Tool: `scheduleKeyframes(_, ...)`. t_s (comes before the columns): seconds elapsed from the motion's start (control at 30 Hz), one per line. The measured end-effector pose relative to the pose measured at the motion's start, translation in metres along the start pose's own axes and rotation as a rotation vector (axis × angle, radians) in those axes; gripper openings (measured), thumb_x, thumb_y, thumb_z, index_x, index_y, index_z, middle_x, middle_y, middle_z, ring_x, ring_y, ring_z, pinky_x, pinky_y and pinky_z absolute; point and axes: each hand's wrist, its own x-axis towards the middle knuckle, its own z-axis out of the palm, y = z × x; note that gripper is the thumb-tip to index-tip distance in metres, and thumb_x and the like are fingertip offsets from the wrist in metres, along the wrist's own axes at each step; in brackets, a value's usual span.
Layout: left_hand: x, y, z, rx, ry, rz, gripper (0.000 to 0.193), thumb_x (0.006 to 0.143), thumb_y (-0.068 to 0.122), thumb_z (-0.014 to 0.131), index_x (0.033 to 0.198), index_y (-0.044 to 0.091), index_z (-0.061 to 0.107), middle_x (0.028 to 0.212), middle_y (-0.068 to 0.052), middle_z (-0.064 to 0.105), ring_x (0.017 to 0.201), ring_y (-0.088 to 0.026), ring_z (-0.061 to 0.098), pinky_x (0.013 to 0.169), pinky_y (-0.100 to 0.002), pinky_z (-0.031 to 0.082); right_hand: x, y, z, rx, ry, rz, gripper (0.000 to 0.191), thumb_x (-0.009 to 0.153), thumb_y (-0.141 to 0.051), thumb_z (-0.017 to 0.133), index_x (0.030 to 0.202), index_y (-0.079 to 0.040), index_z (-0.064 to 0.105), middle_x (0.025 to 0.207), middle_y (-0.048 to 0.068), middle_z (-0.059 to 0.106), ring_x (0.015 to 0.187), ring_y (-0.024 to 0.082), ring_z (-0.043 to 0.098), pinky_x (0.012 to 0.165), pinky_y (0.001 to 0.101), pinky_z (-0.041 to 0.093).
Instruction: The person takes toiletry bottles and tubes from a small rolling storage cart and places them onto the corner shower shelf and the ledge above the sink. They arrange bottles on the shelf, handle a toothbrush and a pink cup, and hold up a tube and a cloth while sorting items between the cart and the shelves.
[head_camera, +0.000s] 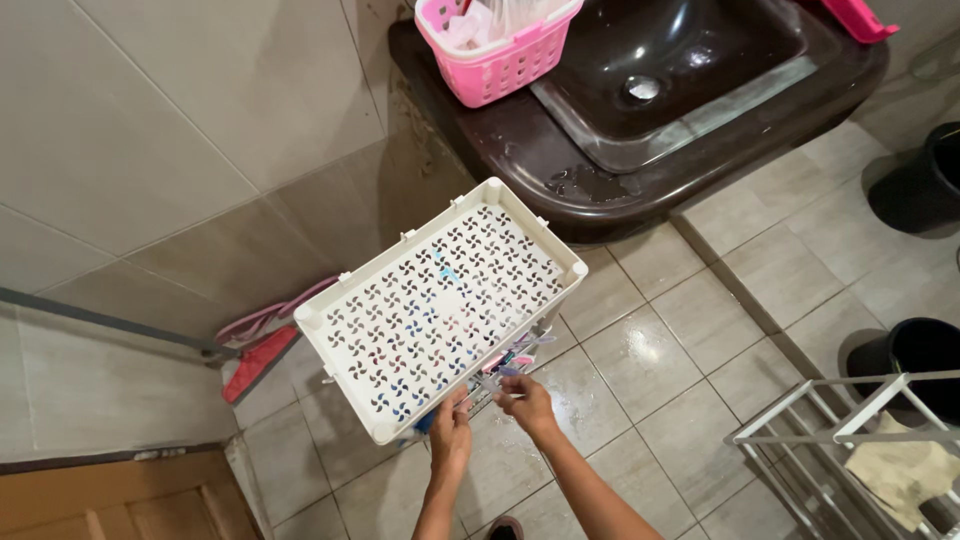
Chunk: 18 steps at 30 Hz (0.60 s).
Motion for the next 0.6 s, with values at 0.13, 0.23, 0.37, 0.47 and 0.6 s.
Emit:
scheduleKeyframes(0.13, 0.007, -0.011, 0.002, -0.006, -0.002, -0.024, 0.042, 0.097, -0.002, 0.041, 0.134, 0.003, 0.06, 0.133, -0.013, 0.068, 0.119, -0.024, 0.07, 0.1, -0.033, 0.052, 0.004, -0.003, 0.012, -0.407, 0.04, -0.046, 0.044, 0.075, -0.019, 0.088, 0.113, -0.008, 0.07, 0.098, 0.009, 0.077, 0.081, 0.022, 0.073, 0.075, 0.0358, 0.057)
scheduleKeyframes(0.23, 0.01, -0.019, 0.003, -0.013, -0.005, -0.03, 0.043, 0.096, -0.002, 0.041, 0.135, 0.003, 0.059, 0.133, -0.013, 0.068, 0.118, -0.024, 0.071, 0.1, -0.033, 0.053, 0.004, -0.002, 0.016, -0.518, 0.046, -0.127, 0.034, 0.079, -0.019, 0.081, 0.111, -0.01, 0.074, 0.099, 0.009, 0.078, 0.083, 0.025, 0.073, 0.076, 0.0398, 0.057)
scheduleKeyframes(0.37, 0.012, -0.025, 0.002, 0.016, 0.015, -0.01, 0.04, 0.097, 0.0, 0.044, 0.133, 0.002, 0.061, 0.13, -0.014, 0.071, 0.117, -0.024, 0.073, 0.098, -0.033, 0.053, 0.008, 0.006, 0.013, -0.466, -0.028, -0.141, 0.028, 0.09, -0.024, 0.073, 0.112, -0.008, 0.074, 0.092, 0.012, 0.078, 0.079, 0.023, 0.075, 0.075, 0.0374, 0.058)
scheduleKeyframes(0.47, 0.011, -0.025, 0.002, -0.026, -0.004, -0.028, 0.04, 0.097, -0.001, 0.042, 0.132, 0.001, 0.061, 0.132, -0.015, 0.069, 0.118, -0.024, 0.072, 0.099, -0.033, 0.052, 0.008, 0.015, 0.005, -0.224, -0.058, -0.095, 0.025, 0.093, -0.018, 0.066, 0.113, -0.005, 0.072, 0.088, 0.013, 0.077, 0.077, 0.021, 0.076, 0.071, 0.0351, 0.06)
scheduleKeyframes(0.6, 0.008, -0.021, 0.004, -0.041, -0.017, -0.037, 0.042, 0.096, -0.003, 0.041, 0.134, 0.003, 0.06, 0.133, -0.014, 0.068, 0.118, -0.024, 0.07, 0.101, -0.033, 0.052, 0.001, 0.021, -0.008, 0.072, -0.045, 0.031, 0.023, 0.097, -0.012, 0.059, 0.115, -0.003, 0.071, 0.09, 0.011, 0.076, 0.074, 0.018, 0.076, 0.068, 0.0319, 0.062)
